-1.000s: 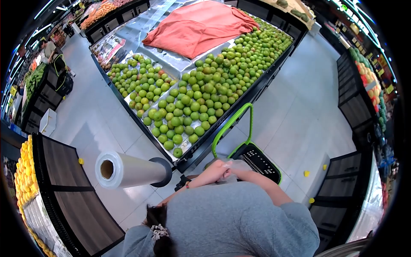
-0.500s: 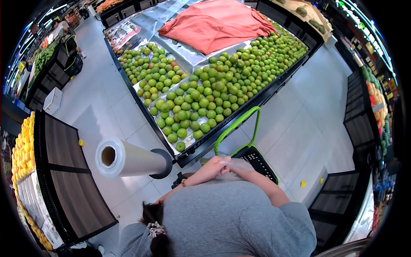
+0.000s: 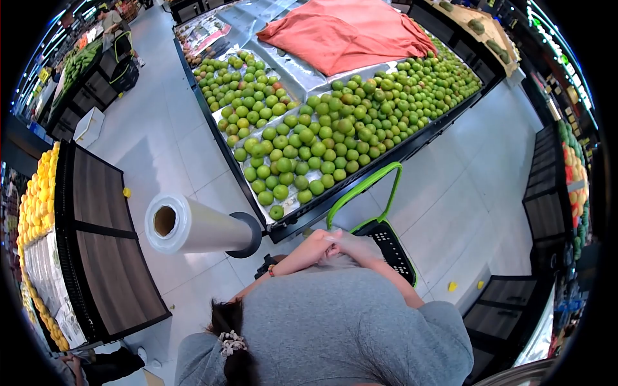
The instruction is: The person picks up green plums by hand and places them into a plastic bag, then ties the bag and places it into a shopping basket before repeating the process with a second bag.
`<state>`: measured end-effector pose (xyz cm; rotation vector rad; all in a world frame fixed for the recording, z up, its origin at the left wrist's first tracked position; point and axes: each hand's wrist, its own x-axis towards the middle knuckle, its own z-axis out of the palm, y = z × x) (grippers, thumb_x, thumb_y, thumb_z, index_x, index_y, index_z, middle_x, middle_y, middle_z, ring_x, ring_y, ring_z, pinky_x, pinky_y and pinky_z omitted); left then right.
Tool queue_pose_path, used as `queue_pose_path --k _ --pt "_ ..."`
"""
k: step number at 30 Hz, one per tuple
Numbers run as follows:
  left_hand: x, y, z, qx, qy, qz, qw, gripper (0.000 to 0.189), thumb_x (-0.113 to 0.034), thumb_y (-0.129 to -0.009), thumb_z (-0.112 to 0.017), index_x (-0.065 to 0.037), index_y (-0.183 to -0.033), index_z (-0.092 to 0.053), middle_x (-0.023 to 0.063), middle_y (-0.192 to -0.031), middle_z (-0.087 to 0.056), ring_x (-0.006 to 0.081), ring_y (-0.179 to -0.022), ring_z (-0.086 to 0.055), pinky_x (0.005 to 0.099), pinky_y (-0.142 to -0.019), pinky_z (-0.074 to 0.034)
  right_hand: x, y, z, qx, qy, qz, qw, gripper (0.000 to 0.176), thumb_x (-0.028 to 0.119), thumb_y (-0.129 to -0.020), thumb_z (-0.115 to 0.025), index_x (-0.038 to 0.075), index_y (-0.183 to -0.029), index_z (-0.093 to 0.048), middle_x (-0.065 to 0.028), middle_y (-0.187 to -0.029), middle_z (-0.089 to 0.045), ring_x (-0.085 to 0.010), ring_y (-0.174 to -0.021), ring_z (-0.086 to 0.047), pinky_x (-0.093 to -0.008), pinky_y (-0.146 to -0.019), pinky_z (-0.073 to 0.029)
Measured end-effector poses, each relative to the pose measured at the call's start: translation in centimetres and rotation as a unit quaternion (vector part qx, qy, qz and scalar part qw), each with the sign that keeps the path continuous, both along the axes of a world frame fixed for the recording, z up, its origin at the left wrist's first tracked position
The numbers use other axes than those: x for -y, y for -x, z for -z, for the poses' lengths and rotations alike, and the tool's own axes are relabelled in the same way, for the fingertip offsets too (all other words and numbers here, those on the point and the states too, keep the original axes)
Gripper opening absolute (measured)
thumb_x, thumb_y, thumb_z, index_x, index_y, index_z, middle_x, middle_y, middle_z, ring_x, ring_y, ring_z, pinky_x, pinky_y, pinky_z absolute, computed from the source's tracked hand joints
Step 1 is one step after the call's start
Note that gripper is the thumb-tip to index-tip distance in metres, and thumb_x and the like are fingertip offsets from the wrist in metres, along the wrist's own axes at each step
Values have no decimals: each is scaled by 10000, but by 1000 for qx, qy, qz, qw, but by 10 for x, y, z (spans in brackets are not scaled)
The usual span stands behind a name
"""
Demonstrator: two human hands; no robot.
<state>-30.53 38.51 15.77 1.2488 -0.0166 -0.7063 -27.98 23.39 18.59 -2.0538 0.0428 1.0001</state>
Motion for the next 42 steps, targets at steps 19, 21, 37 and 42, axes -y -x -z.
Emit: queue_pose_path --k 19,21,37,42 --pt "-12 -1 -1 34 -29 -35 998 478 -414 -902 -379 -105 -537 -393 -65 -511 -346 41 -472 -281 205 -432 -222 3 -52 98 126 13 -320 939 239 245 -743 -557 45 -869 -595 -144 -827 -607 -282 -771 -566 -350 -682 -430" --pt "-14 0 7 22 -32 -74 996 473 -416 -900 -384 -105 -544 -395 -63 -513 -348 39 -460 -282 199 -421 -232 0 -47 93 260 78 -343 900 236 104 -692 -562 50 -922 -552 -134 -856 -595 -312 -810 -567 -363 -675 -441" --pt "-30 25 0 -43 -26 -203 978 462 -384 -906 -376 -99 -543 -405 -54 -517 -372 51 -452 -310 205 -429 -264 -86 -258 75 535 24 -64 842 560 98 -728 -573 111 -1229 -322 -217 -1064 -423 -394 -882 -509 -439 -770 -442" --pt "-35 35 1 -44 -38 -262 963 467 -382 -903 -381 -99 -532 -406 -49 -513 -388 57 -447 -321 206 -427 -274 -95 -232 100 603 67 -39 794 580 114 -793 -508 82 -1319 -267 -219 -1201 -370 -355 -1118 -359 -428 -923 -329"
